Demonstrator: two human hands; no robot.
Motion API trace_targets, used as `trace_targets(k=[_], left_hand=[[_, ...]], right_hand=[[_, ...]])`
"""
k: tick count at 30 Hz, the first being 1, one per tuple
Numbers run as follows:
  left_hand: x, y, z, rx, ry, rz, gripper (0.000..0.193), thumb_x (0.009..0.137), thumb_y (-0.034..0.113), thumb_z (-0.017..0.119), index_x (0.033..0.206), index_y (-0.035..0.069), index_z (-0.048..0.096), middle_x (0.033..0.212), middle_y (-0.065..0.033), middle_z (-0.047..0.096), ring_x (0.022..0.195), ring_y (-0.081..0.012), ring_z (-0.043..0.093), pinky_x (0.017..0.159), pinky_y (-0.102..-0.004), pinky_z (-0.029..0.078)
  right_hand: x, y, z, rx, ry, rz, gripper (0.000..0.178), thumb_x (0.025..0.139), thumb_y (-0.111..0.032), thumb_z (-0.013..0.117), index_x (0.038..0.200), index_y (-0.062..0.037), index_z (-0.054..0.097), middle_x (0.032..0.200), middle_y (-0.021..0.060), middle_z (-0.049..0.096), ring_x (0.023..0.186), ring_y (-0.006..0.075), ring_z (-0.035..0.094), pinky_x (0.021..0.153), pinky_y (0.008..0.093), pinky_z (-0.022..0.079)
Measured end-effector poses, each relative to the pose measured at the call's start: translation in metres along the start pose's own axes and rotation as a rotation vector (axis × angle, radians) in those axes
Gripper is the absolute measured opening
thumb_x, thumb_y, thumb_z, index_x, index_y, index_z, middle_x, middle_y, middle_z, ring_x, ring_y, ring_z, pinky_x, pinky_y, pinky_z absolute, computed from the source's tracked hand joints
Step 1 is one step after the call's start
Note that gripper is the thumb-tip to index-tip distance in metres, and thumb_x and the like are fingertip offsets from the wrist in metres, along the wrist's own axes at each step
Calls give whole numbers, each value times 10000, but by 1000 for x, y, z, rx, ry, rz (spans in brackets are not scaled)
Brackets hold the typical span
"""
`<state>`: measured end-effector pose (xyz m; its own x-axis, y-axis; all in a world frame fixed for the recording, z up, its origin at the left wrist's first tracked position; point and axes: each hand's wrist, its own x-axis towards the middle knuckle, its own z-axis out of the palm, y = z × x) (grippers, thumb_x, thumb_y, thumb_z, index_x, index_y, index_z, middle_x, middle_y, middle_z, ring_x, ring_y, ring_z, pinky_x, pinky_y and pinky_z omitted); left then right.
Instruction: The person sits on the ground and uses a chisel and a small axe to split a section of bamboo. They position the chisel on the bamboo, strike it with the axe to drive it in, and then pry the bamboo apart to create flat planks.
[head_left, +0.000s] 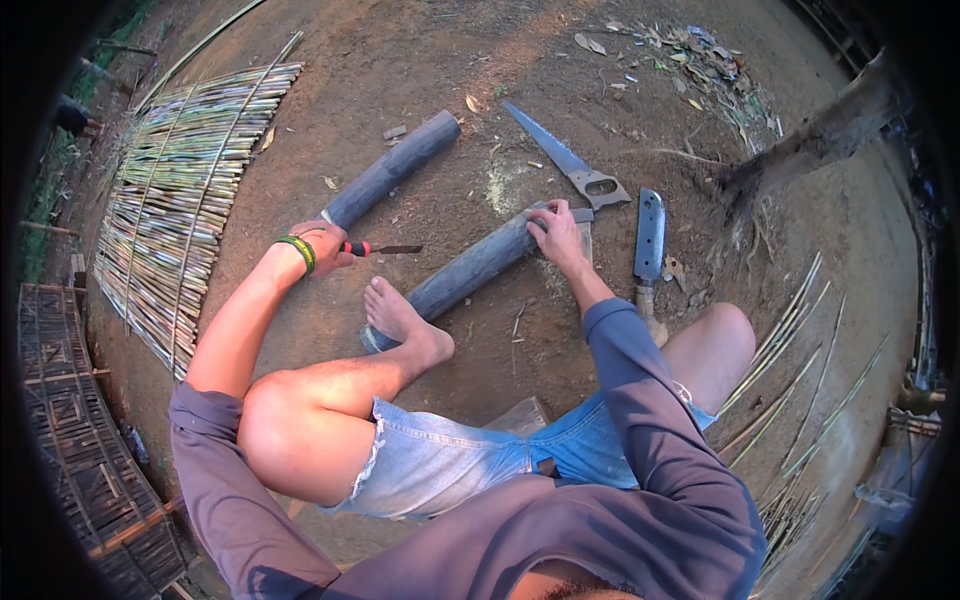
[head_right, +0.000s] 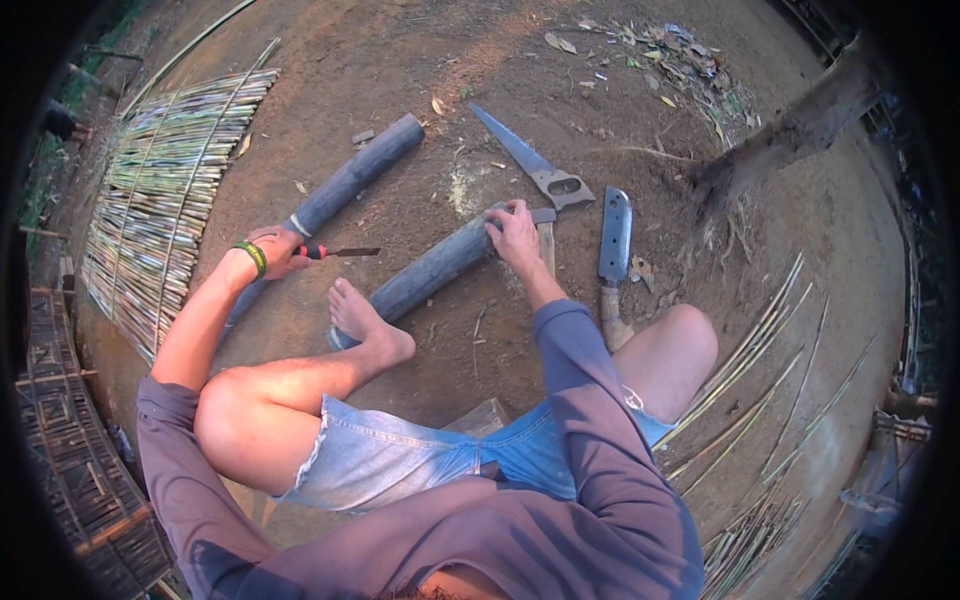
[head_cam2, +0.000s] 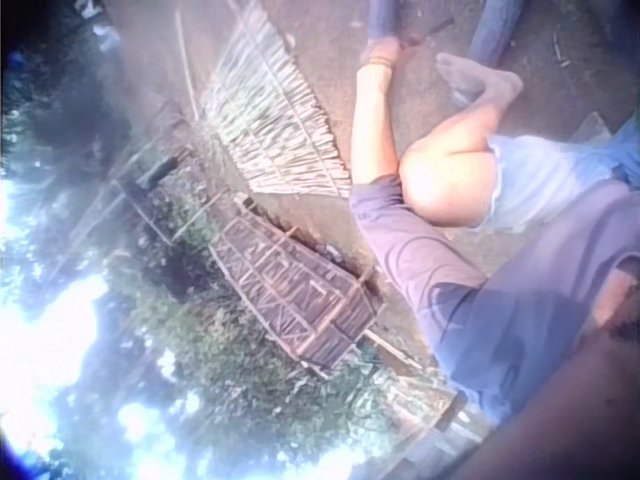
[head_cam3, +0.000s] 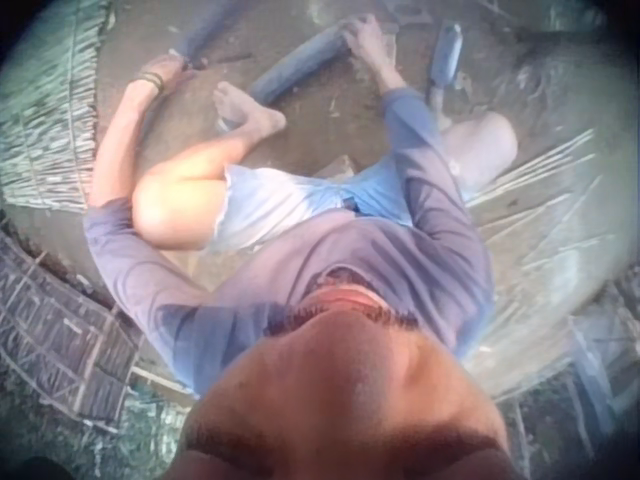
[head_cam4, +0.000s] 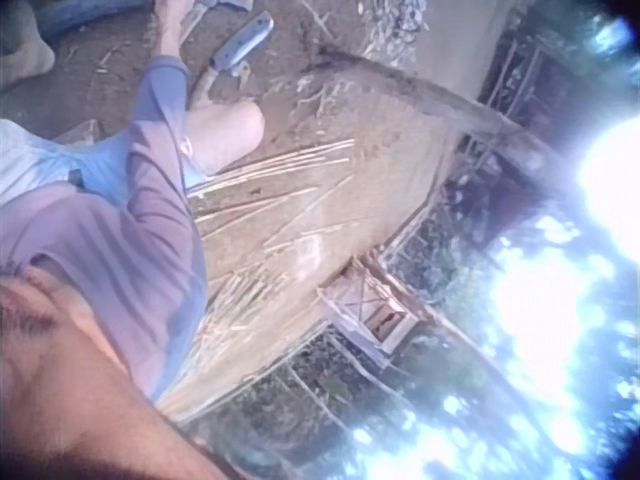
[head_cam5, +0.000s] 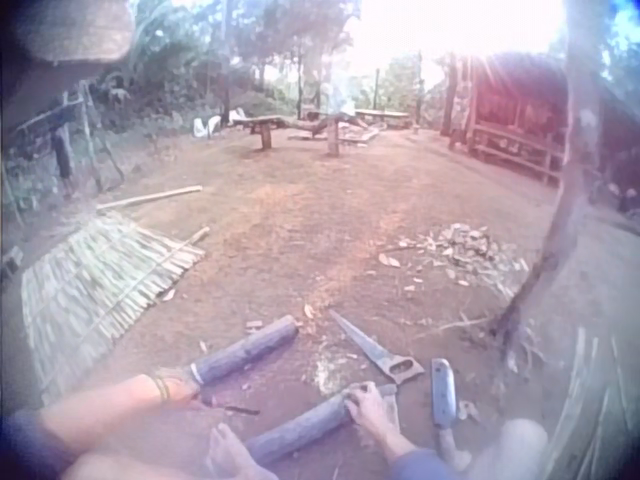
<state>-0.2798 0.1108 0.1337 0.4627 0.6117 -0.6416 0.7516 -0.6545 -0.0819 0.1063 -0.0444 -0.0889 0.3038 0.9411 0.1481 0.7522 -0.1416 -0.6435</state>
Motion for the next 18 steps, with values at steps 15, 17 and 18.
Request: trace_targets(k=[15, 17, 18], left_hand=[[26, 38, 4, 50, 74, 117, 400, 886, 436, 707, 946, 40, 708, 868, -231, 716, 869, -424, 704, 763, -493, 556], [35, 33, 8, 53, 59, 136, 336, 866, 405, 724, 921, 74, 715, 896, -203, 723, 904, -404, 698, 780, -500, 553], [36, 30, 9, 66, 66, 172, 318, 863, 397, 723, 910, 83, 713, 906, -195, 723, 917, -396, 695, 781, -503, 550]], right_hand=[[26, -20, 16, -10, -7, 449, 593, 743, -245, 879, 1264, -141, 614, 1299, 198, 527, 1219, 400, 564, 1042, 463, 484], [17, -10, 10, 10, 6, 445, 667, 748, -262, 880, 1317, -100, 571, 1290, 218, 552, 1215, 408, 572, 1041, 467, 486], [13, -9, 15, 12, 4, 482, 709, 750, -272, 880, 1343, -71, 546, 1285, 234, 570, 1214, 412, 576, 1040, 470, 487]])
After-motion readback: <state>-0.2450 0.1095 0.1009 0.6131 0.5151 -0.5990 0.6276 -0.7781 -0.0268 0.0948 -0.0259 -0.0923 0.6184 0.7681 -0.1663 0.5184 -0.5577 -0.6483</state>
